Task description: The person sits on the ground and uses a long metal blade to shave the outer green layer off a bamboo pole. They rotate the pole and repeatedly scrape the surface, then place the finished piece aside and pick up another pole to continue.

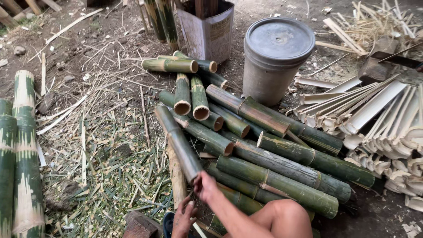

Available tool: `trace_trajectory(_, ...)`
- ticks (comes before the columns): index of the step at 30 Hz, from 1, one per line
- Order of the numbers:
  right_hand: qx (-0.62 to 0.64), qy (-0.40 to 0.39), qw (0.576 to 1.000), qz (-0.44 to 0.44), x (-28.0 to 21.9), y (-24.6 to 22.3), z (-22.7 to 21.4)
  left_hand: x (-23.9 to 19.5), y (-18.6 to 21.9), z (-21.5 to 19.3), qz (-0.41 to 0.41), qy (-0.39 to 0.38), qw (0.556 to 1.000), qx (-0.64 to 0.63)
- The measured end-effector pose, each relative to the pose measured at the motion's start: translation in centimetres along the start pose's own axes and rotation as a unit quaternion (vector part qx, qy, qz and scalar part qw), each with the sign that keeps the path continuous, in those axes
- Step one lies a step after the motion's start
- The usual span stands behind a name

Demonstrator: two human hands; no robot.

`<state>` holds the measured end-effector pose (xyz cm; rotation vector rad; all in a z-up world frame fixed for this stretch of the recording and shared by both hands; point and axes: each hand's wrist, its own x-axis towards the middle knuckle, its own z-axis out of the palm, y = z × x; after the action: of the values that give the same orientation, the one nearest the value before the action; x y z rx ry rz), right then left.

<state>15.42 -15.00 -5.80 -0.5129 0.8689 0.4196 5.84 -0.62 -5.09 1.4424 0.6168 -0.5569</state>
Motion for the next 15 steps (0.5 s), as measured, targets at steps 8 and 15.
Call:
trace_trajectory(8, 0.051, -0.159, 0.959, 0.228, -7.2, 7.0, -7.8, -3.6, 0.2, 1.1, 0.039, -0.044, 0.951, -0.303)
trace_trajectory(15, -0.281, -0.052, 0.958, -0.015, -8.3, 3.4, -6.4, -8.4, 2.1, -0.2, 0.130, 0.189, 0.956, -0.181)
